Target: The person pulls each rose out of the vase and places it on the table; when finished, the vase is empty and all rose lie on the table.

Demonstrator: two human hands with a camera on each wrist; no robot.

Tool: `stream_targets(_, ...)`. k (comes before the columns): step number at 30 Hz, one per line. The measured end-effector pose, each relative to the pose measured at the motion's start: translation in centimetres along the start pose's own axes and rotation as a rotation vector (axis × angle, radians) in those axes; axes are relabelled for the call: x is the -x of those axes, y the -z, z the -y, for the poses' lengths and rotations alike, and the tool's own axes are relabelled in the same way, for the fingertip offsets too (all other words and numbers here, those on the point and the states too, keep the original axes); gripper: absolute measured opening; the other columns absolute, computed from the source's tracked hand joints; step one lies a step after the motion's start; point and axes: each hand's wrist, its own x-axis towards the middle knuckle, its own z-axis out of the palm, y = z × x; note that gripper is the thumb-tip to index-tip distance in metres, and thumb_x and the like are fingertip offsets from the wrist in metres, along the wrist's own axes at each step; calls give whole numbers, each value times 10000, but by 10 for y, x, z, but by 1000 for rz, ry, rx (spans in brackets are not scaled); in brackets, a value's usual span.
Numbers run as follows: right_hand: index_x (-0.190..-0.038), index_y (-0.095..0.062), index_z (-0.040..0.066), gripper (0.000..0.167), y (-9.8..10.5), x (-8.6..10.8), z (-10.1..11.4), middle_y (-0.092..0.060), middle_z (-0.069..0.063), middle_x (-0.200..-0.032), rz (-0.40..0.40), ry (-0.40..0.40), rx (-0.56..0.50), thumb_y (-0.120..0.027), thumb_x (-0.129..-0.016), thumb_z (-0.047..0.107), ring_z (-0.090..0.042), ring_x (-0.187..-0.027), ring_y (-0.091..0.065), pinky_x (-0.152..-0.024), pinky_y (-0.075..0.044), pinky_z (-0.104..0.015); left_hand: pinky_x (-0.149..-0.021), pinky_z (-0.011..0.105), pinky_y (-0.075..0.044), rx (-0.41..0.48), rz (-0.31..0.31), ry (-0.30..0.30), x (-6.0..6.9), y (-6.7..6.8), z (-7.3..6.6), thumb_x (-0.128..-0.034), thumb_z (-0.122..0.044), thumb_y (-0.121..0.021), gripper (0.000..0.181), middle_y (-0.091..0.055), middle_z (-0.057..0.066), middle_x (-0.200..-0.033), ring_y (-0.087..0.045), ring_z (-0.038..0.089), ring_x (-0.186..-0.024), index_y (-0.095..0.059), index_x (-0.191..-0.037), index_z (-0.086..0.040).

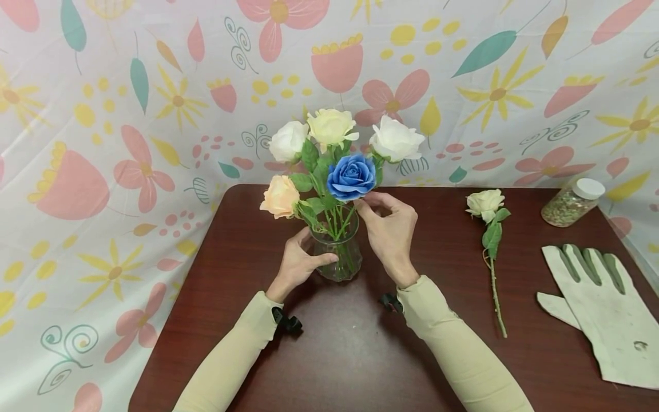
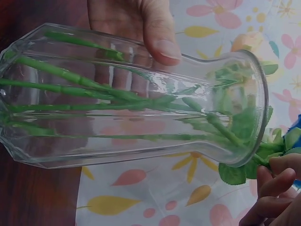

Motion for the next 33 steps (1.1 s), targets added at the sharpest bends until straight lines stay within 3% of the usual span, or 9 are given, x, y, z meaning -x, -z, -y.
stream_targets(9,-1008,-867,23,141,3,-2,8,-750,294,-812,-22,43,-19,-866,-943,148,-22,-726,-679,-596,-449,-202,-1131,488,-585,-31,-5,15,0,1,0,-799,-193,-996,647,-765,108,-1353,-706,283,-1311,-726,-1385,-141)
stream_targets(18,-1003,-847,-42,184,12,-9,13,-744,307,-830,-67,93,-35,-883,-927,122,20,-751,-702,-662,-517,-187,-1116,491,-591,-36,3,39,2,2,0,-809,-260,-995,643,-765,78,-1356,-706,274,-1303,-728,-1388,-178)
stream_targets(27,-972,-854,-17,86,22,-12,22,-776,221,-826,-105,96,-90,-837,-928,55,-21,-742,-722,-671,-544,-201,-1130,455,-587,-27,1,36,1,1,0,-806,-204,-992,634,-765,91,-1348,-709,271,-1302,-728,-1380,-160)
stream_targets(33,-954,-843,-33,103,28,-13,26,-780,175,-811,-133,94,-137,-856,-920,62,-43,-663,-645,-611,-475,-215,-1133,413,-583,-29,1,36,1,1,0,-801,-225,-997,647,-762,94,-1356,-706,270,-1308,-726,-1385,-158)
